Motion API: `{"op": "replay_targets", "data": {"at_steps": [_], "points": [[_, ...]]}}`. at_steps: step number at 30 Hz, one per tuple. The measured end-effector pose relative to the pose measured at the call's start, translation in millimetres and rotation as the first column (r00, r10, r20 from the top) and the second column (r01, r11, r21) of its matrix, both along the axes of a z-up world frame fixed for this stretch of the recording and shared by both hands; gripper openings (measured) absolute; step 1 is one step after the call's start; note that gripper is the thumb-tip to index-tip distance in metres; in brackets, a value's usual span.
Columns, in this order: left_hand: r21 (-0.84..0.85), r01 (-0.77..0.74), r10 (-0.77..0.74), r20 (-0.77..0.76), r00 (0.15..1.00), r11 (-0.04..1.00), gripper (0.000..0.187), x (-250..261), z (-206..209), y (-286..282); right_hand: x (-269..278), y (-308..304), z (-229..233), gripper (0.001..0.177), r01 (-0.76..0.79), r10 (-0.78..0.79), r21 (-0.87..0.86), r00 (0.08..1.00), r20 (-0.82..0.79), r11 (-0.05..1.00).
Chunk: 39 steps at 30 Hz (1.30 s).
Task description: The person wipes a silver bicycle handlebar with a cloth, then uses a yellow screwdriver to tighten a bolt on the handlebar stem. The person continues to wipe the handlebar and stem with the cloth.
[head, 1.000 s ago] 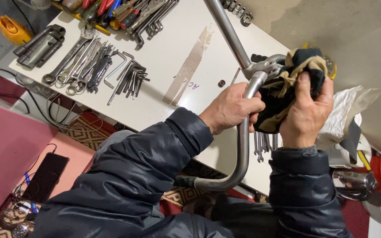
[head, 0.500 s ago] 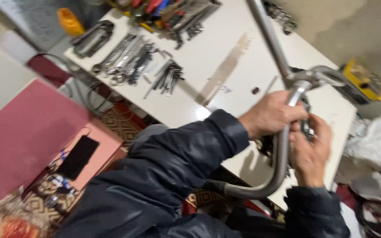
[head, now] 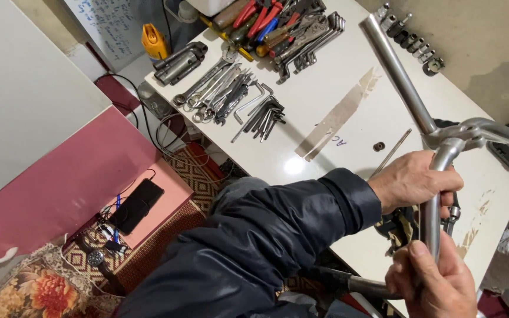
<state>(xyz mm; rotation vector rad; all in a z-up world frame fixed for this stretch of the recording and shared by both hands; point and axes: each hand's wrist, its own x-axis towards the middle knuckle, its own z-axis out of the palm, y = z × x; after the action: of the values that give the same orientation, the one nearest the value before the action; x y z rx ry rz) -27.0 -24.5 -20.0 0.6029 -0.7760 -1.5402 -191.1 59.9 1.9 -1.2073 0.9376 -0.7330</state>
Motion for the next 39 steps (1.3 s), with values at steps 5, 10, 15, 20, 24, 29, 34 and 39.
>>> {"op": "replay_targets", "data": {"at_steps": [5, 10, 15, 20, 24, 29, 34, 39], "points": [[-0.011, 0.01, -0.009, 0.089, 0.996, 1.0, 0.017, 0, -2, -9, 10, 2, -2, 0.047, 0.231, -0.278, -0.202, 0.928, -0.247, 0.952], [0.049, 0.02, -0.025, 0.11, 0.994, 0.999, 0.021, 3, -5, -9, 11, -2, -13, 0.044, 0.26, -0.319, -0.233, 0.909, -0.268, 0.937], [0.107, 0.018, -0.028, 0.097, 0.995, 0.994, 0.017, 4, -4, -11, 18, 0, -9, 0.042, 0.246, -0.296, -0.22, 0.927, -0.231, 0.944], [0.097, 0.009, -0.022, 0.128, 0.992, 0.995, 0.017, 3, -7, -15, 24, 3, -1, 0.043, 0.248, -0.293, -0.192, 0.92, -0.262, 0.95], [0.132, 0.001, -0.021, 0.149, 0.989, 0.991, 0.016, 5, -8, -16, 27, 0, 2, 0.044, 0.238, -0.282, -0.188, 0.922, -0.265, 0.953], [0.172, 0.01, -0.019, 0.053, 0.998, 0.985, 0.021, 9, -9, -17, 25, -6, 13, 0.05, 0.185, -0.246, -0.203, 0.91, -0.334, 0.961], [0.197, -0.006, -0.013, 0.094, 0.996, 0.98, 0.018, 16, -6, -13, 23, -21, 33, 0.042, 0.19, -0.273, -0.212, 0.825, -0.496, 0.959], [0.256, -0.026, -0.048, 0.278, 0.959, 0.966, 0.021, 26, -2, -9, 14, -43, 54, 0.045, 0.072, -0.218, -0.237, 0.697, -0.683, 0.969]]}}
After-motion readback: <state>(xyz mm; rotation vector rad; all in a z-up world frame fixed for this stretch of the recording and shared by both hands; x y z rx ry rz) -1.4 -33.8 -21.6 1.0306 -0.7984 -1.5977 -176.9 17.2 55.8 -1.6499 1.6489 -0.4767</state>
